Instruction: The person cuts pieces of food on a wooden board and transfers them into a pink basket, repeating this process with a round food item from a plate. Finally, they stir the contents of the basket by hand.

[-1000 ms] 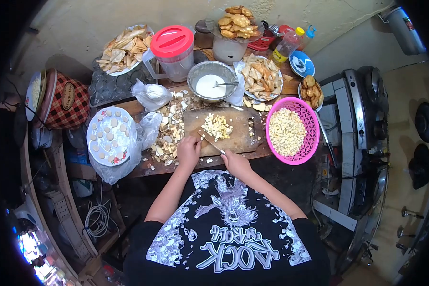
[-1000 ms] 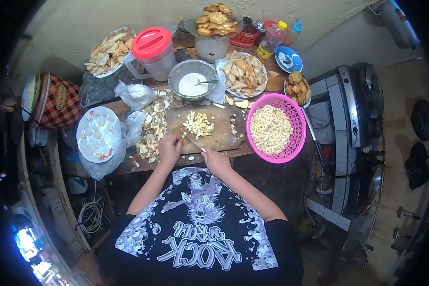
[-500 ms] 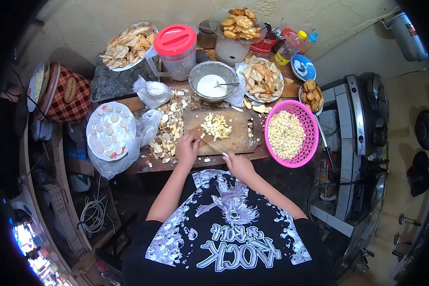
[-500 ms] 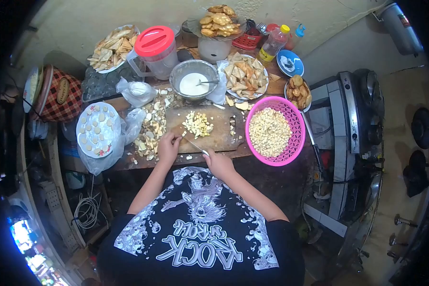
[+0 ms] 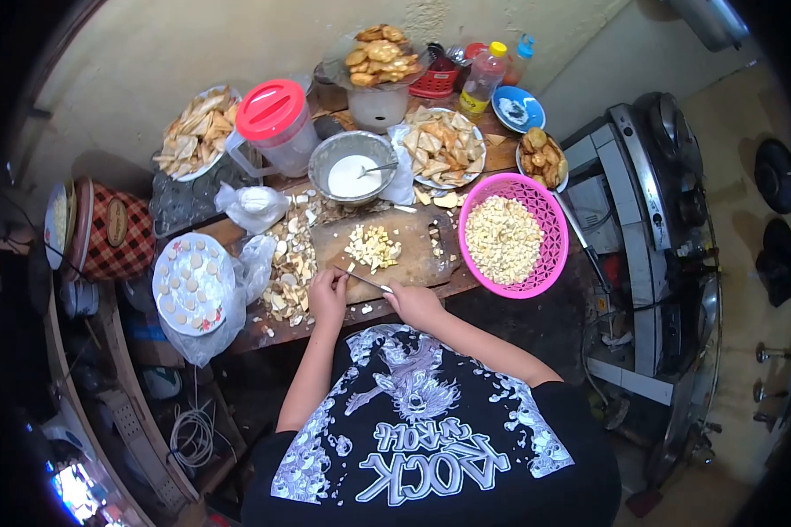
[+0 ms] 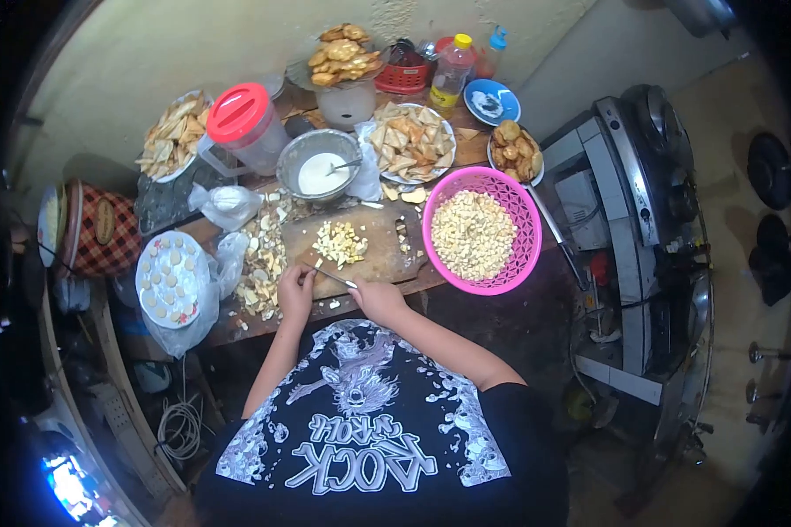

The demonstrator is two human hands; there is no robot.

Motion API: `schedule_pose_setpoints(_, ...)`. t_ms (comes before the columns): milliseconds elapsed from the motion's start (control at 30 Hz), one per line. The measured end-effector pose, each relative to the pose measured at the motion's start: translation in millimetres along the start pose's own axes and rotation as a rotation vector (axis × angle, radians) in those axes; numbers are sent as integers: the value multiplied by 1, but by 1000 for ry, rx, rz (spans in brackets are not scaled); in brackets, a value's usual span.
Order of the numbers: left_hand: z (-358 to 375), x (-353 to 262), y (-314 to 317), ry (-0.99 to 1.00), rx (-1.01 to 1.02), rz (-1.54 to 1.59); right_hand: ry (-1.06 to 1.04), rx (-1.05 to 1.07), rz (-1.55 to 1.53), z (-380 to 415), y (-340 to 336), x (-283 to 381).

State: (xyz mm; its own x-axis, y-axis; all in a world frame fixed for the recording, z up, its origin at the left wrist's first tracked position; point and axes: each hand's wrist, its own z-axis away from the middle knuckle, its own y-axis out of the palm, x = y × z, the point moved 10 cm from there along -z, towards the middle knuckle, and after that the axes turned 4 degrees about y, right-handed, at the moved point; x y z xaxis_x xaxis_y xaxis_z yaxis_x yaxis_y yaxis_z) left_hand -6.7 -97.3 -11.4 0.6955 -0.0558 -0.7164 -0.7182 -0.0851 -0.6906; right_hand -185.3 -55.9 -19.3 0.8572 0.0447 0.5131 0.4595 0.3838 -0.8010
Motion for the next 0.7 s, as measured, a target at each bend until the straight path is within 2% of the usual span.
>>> schedule_pose_setpoints(200,-3,-6,0,7,-14,-74,-27,-57,-206,27,-40,-17)
schedule_pose_setpoints(333,-15,-12,8,-75,-37,40,35,-306,-346,60,-89,-49)
schedule_pose_setpoints(400,-23,-27,11,-107,-48,111,20,-581,-384,87,-129,-64)
schedule_pose_setpoints(433,-27,-46,13,-95,-71,163,103,-592,-450,97,-133,-83)
schedule_pose_setpoints(467,-34,-74,17,26,-78,136,186,-600,-517,106,-136,-101)
schedule_pose_setpoints(533,-44,-128,29,263,-93,83,225,-771,-475,129,-160,-126)
schedule_pose_setpoints(567,-50,-147,52,293,59,64,255,-822,-427,138,-163,-144)
schedule_pose_setpoints(633,-49,-216,83,544,163,122,240,-912,-383,150,-178,-167)
schedule_pose_setpoints(700,-46,-268,127,673,326,179,231,-967,-393,155,-184,-190)
